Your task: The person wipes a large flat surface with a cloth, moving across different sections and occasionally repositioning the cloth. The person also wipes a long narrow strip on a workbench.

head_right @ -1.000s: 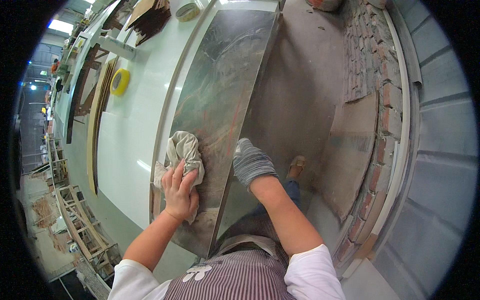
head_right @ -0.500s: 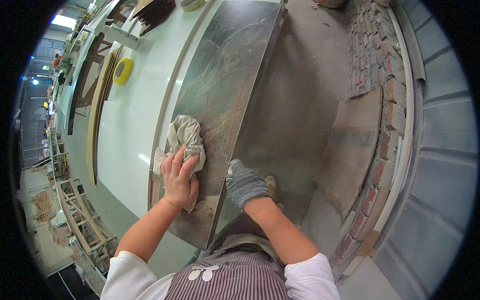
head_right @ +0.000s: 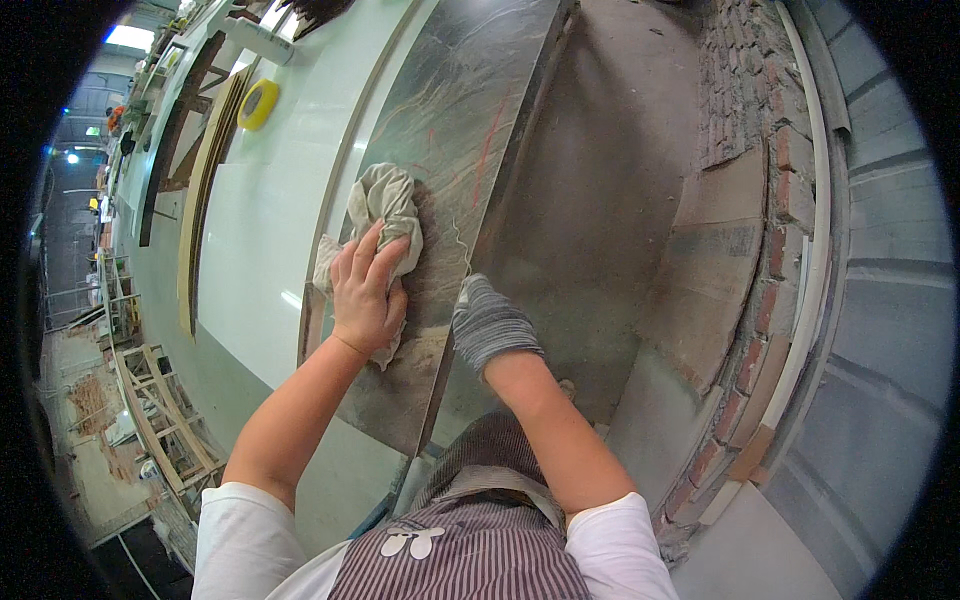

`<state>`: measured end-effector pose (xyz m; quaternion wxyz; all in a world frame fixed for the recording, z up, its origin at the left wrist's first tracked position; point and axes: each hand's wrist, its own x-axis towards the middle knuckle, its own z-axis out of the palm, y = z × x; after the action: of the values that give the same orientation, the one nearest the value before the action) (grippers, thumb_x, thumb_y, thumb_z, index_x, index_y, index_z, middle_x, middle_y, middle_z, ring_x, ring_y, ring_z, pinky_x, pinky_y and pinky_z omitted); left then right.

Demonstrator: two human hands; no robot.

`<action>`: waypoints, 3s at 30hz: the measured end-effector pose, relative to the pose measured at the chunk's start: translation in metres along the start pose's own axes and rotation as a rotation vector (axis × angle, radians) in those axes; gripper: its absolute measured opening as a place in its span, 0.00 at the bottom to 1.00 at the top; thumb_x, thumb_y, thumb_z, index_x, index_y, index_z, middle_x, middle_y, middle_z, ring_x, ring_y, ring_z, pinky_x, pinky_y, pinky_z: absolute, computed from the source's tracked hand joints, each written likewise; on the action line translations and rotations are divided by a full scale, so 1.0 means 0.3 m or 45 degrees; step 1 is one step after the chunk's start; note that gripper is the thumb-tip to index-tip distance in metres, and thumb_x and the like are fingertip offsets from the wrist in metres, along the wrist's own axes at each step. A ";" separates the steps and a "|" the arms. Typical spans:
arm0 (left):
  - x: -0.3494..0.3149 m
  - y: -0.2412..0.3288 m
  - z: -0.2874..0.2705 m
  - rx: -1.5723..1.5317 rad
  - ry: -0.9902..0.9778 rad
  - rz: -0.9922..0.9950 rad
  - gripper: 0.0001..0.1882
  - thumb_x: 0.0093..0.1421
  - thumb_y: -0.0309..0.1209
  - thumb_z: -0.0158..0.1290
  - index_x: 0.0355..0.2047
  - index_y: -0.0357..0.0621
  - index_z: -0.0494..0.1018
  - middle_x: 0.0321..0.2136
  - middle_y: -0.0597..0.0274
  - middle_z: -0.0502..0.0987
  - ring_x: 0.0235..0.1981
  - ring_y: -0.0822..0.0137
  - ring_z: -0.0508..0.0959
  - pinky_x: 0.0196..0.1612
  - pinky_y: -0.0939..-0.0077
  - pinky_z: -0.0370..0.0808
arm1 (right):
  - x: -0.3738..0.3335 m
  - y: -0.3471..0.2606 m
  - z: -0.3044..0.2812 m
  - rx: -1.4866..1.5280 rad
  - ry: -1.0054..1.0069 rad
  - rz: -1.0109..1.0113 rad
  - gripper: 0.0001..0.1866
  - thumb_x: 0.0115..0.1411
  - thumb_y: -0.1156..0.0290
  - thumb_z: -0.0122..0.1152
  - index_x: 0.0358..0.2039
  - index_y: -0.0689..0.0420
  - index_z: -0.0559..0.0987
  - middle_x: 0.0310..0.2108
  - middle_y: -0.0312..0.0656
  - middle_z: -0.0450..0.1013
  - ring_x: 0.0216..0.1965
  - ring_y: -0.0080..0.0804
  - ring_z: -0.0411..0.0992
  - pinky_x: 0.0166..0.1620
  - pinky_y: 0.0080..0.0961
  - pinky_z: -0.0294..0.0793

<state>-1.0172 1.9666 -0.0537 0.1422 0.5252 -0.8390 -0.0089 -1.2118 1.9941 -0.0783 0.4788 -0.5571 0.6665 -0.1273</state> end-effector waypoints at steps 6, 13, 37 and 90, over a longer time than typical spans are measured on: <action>-0.010 -0.005 0.004 0.012 0.027 0.017 0.33 0.46 0.25 0.51 0.56 0.52 0.70 0.63 0.52 0.64 0.58 0.45 0.65 0.61 0.50 0.59 | -0.017 -0.001 0.004 -0.030 -0.005 0.003 0.18 0.70 0.60 0.40 0.44 0.60 0.73 0.39 0.63 0.75 0.43 0.65 0.72 0.46 0.52 0.73; -0.016 -0.011 0.010 0.013 0.029 -0.005 0.30 0.49 0.27 0.53 0.56 0.58 0.70 0.62 0.55 0.65 0.55 0.46 0.66 0.60 0.50 0.59 | -0.088 0.022 0.060 0.031 -0.053 -0.027 0.18 0.70 0.60 0.41 0.45 0.61 0.74 0.43 0.62 0.75 0.46 0.62 0.72 0.49 0.49 0.73; -0.023 -0.018 0.029 0.043 0.085 0.024 0.30 0.52 0.30 0.51 0.59 0.57 0.67 0.63 0.56 0.64 0.60 0.48 0.65 0.62 0.54 0.58 | -0.419 0.049 0.331 0.063 -0.098 0.010 0.13 0.67 0.63 0.45 0.39 0.59 0.74 0.34 0.63 0.75 0.38 0.64 0.75 0.42 0.52 0.73; -0.024 -0.040 0.063 0.069 0.153 0.034 0.29 0.55 0.33 0.50 0.60 0.63 0.66 0.62 0.56 0.66 0.61 0.50 0.65 0.63 0.53 0.59 | -0.483 0.122 0.413 0.269 0.226 -0.156 0.15 0.68 0.61 0.48 0.47 0.57 0.75 0.38 0.60 0.76 0.41 0.60 0.74 0.44 0.50 0.74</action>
<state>-1.0085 1.9650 -0.0753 0.1780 0.5172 -0.8358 0.0474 -1.1495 2.1772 -0.0952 0.4652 -0.5298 0.6539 -0.2745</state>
